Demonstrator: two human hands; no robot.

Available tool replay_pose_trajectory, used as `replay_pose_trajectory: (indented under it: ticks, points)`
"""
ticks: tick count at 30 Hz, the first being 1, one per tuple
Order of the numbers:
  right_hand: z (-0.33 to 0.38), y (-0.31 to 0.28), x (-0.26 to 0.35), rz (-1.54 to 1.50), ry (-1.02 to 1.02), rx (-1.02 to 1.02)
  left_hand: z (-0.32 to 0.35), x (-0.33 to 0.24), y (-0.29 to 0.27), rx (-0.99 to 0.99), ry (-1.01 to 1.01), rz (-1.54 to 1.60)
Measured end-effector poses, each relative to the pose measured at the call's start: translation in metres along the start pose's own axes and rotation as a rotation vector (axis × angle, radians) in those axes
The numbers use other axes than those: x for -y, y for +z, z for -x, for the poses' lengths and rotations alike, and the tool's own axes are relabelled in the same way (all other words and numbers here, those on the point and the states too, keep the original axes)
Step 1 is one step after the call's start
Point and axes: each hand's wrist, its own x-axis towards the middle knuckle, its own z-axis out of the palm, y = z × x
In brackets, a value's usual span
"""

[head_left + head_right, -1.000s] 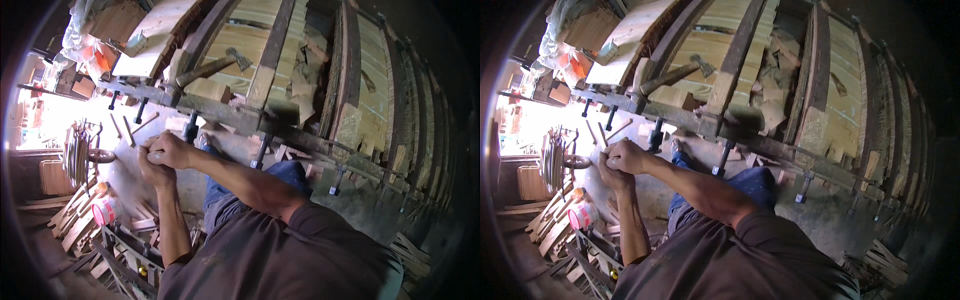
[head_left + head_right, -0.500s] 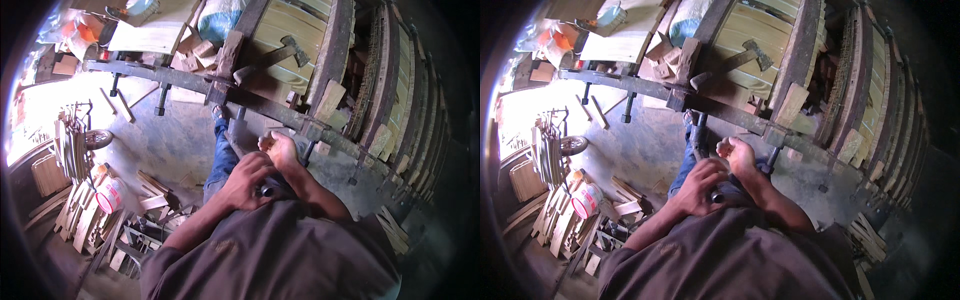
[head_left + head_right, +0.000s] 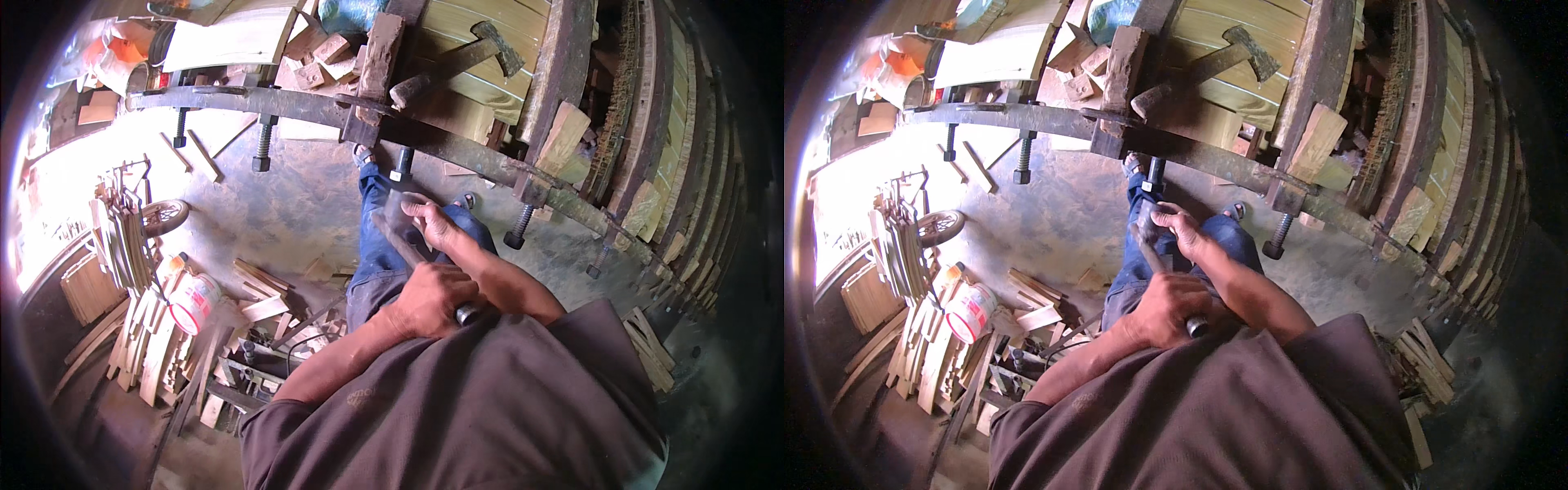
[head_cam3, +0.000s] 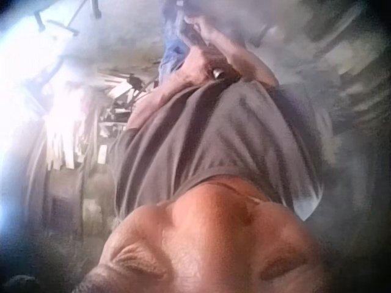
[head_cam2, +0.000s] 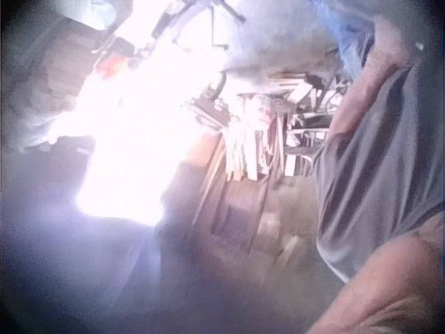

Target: The person uses a metal bar to tighten clamps on a wooden frame, then applies a white finish to several small wooden planks with a brush. The finished planks are set aside on a workbench.

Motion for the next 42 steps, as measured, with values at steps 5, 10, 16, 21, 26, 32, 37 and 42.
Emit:
replay_pose_trajectory:
  ticks: [5,10,16,21,26,32,37,42]
  points:
    - [0.017,-0.022,-0.009,-0.333,0.129,0.015,0.017,-0.009,-0.046,-0.183,-0.194,0.178]
    - [0.017,0.006,0.018,-0.227,0.178,-0.011,0.053,0.008,-0.087,-0.665,-0.008,0.669]
    - [-0.039,0.032,0.001,0.321,-0.162,-0.374,0.105,0.061,-0.154,-1.545,-0.284,0.94]
    - [-0.028,0.054,0.013,0.394,-0.15,-0.623,0.143,0.136,-0.17,-1.755,-0.468,1.116]
    - [-0.036,0.04,-0.004,0.55,-0.259,-0.737,0.147,0.196,-0.172,-1.757,-0.566,1.179]
    - [-0.048,0.046,-0.012,0.847,-0.181,-0.879,0.171,0.274,-0.173,-1.754,-0.792,1.291]
    - [-0.058,0.038,-0.008,0.856,-0.248,-0.862,0.161,0.299,-0.176,-1.676,-0.9,1.346]
    - [-0.051,0.047,0.019,0.862,-0.096,-0.76,0.14,0.309,-0.195,-1.604,-0.874,1.359]
